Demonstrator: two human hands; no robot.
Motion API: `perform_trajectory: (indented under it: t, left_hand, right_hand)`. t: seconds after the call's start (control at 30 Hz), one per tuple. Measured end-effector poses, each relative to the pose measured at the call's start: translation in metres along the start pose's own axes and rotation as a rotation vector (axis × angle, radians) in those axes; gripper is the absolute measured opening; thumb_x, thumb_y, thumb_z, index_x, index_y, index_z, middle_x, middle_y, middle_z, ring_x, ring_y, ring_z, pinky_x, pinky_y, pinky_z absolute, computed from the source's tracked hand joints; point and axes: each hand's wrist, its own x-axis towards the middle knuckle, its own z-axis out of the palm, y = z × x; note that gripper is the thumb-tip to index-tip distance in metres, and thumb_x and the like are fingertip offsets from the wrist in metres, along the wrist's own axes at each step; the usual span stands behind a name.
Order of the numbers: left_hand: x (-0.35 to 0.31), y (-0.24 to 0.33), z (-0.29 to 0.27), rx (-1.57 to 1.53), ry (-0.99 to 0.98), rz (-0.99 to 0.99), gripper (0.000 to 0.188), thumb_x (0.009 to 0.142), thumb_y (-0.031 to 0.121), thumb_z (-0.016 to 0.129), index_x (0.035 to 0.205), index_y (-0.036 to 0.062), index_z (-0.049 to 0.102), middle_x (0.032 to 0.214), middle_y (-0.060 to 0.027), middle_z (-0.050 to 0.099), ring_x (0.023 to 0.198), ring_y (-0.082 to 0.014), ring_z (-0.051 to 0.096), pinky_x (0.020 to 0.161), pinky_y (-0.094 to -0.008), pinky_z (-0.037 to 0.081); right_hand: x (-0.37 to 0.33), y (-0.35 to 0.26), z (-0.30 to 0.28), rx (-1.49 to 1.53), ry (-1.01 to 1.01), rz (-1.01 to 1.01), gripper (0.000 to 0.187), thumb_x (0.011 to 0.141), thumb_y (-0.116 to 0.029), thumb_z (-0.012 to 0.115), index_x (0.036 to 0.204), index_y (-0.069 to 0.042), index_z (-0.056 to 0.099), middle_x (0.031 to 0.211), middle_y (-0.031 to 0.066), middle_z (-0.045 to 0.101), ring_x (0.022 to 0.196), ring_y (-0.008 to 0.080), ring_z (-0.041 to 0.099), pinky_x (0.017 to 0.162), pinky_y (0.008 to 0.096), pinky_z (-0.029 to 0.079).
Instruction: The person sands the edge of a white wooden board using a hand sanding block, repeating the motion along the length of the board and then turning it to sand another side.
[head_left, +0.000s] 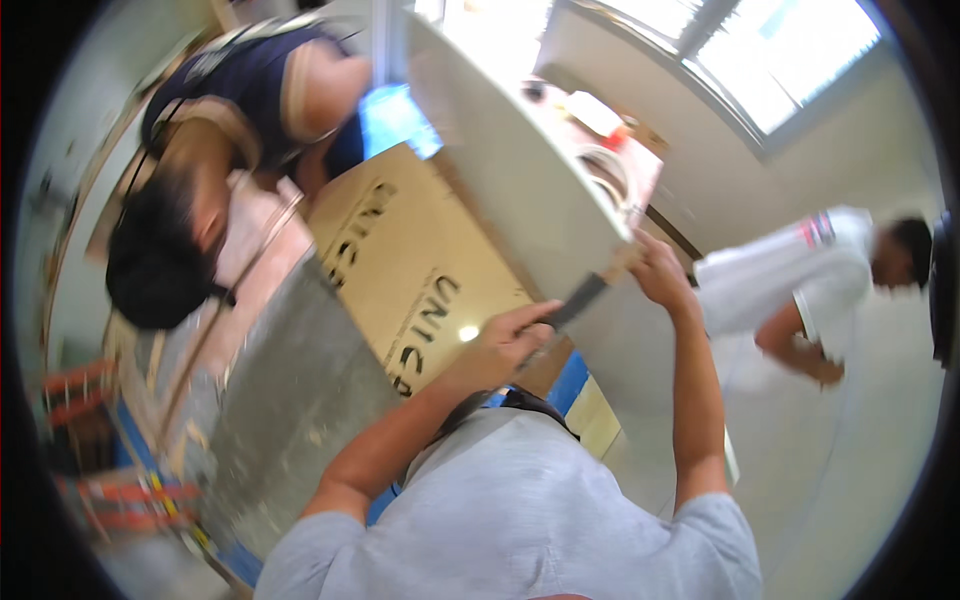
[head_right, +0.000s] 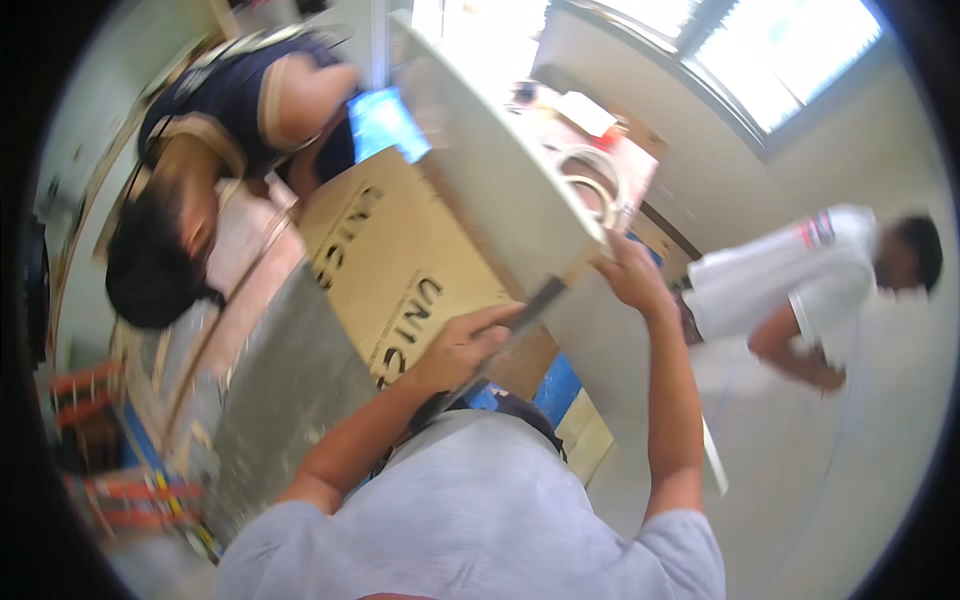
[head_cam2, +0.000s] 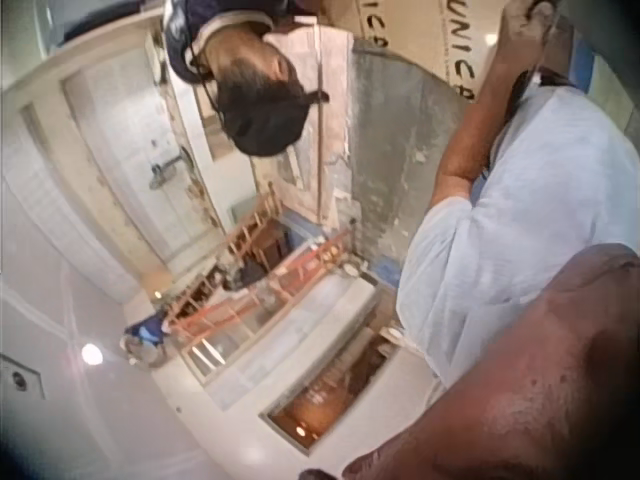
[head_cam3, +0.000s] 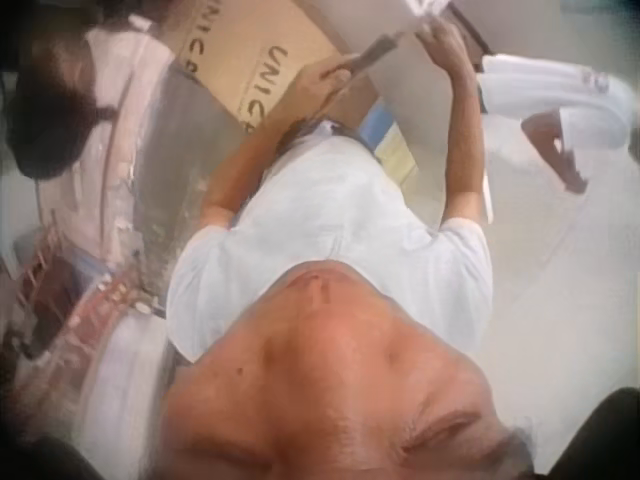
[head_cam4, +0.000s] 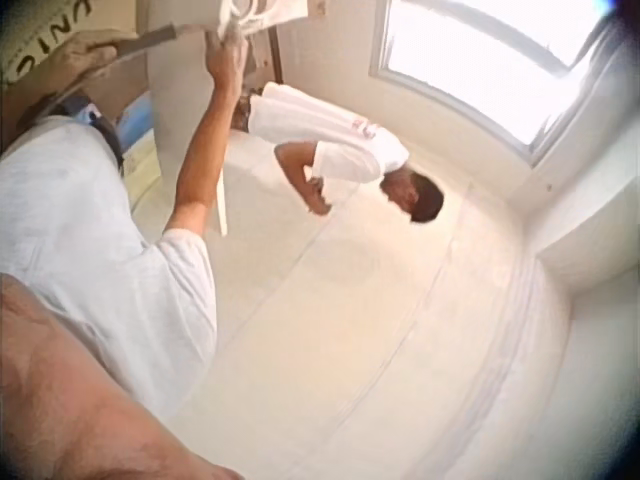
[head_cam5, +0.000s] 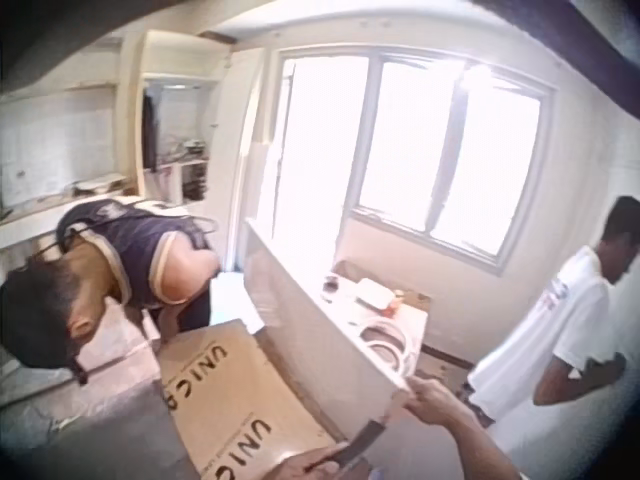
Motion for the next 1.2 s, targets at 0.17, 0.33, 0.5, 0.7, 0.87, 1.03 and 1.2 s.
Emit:
perform_trajectory:
  t: [0.17, 0.33, 0.5, 0.7, 0.87, 1.03, 1.2]
  left_hand:
    - [0.018, -0.012, -0.022, 0.1, 0.07, 0.084, 0.043, 0.112, 0.02, 0.06, 0.15, 0.0005, 0.06, 0.121, -0.0076, 0.074, 0.091, -0.012, 0.07, 0.084, -0.0284, 0.057]
    - [0.038, 0.022, -0.03, 0.14, 0.148, 0.078, 0.042, 0.113, 0.024, 0.06, 0.148, 0.0005, 0.061, 0.12, -0.0084, 0.075, 0.085, -0.0113, 0.068, 0.074, -0.0245, 0.055]
    - [0.094, 0.04, -0.019, 0.195, 0.082, 0.235, 0.04, 0.113, 0.019, 0.059, 0.148, -0.0005, 0.062, 0.117, -0.005, 0.074, 0.089, -0.0087, 0.064, 0.077, -0.0235, 0.052]
    - [0.184, 0.069, 0.041, 0.294, -0.044, 0.44, 0.04, 0.113, 0.02, 0.059, 0.148, -0.0001, 0.063, 0.115, -0.0044, 0.074, 0.093, -0.0083, 0.065, 0.079, -0.0233, 0.051]
    - [0.233, 0.067, 0.055, 0.264, -0.127, 0.314, 0.04, 0.114, 0.028, 0.057, 0.142, 0.0001, 0.065, 0.117, -0.0111, 0.076, 0.099, -0.0182, 0.075, 0.07, -0.0258, 0.059]
    - [0.237, 0.065, 0.05, 0.183, -0.181, 0.225, 0.037, 0.114, 0.031, 0.057, 0.134, 0.0016, 0.07, 0.105, -0.0087, 0.077, 0.081, -0.0133, 0.074, 0.061, -0.0248, 0.058]
    - [0.242, 0.065, 0.055, 0.288, -0.122, 0.21, 0.037, 0.114, 0.033, 0.056, 0.129, 0.0021, 0.071, 0.1, -0.0085, 0.077, 0.07, -0.0111, 0.07, 0.061, -0.0249, 0.058]
  right_hand:
    - [-0.027, -0.014, -0.021, -0.245, -0.118, 0.177, 0.047, 0.105, -0.041, 0.063, 0.115, 0.005, 0.065, 0.104, 0.0328, 0.071, 0.102, 0.0503, 0.068, 0.09, 0.0572, 0.052]
    - [-0.103, 0.004, -0.029, -0.301, -0.094, 0.273, 0.048, 0.108, -0.048, 0.059, 0.107, 0.0, 0.056, 0.09, 0.0289, 0.068, 0.095, 0.049, 0.067, 0.083, 0.0575, 0.05]
    - [-0.187, -0.001, -0.055, -0.349, -0.073, 0.466, 0.048, 0.106, -0.048, 0.062, 0.111, -0.001, 0.059, 0.097, 0.0276, 0.073, 0.1, 0.0474, 0.07, 0.085, 0.0573, 0.053]
    - [-0.287, 0.01, -0.066, -0.33, 0.167, 0.536, 0.04, 0.101, -0.042, 0.072, 0.114, -0.004, 0.067, 0.098, 0.0238, 0.073, 0.099, 0.0459, 0.068, 0.086, 0.0551, 0.053]
    - [-0.314, 0.004, -0.061, -0.247, 0.272, 0.567, 0.038, 0.1, -0.036, 0.075, 0.12, -0.003, 0.074, 0.106, 0.0226, 0.076, 0.096, 0.0439, 0.071, 0.085, 0.0497, 0.056]
    - [-0.307, -0.004, -0.048, -0.23, 0.434, 0.471, 0.035, 0.1, -0.035, 0.075, 0.117, -0.005, 0.075, 0.105, 0.0196, 0.077, 0.096, 0.041, 0.073, 0.085, 0.0471, 0.058]
    - [-0.262, 0.006, -0.026, -0.266, 0.513, 0.3, 0.032, 0.099, -0.036, 0.073, 0.11, -0.006, 0.074, 0.102, 0.0177, 0.077, 0.095, 0.0392, 0.074, 0.083, 0.0505, 0.058]
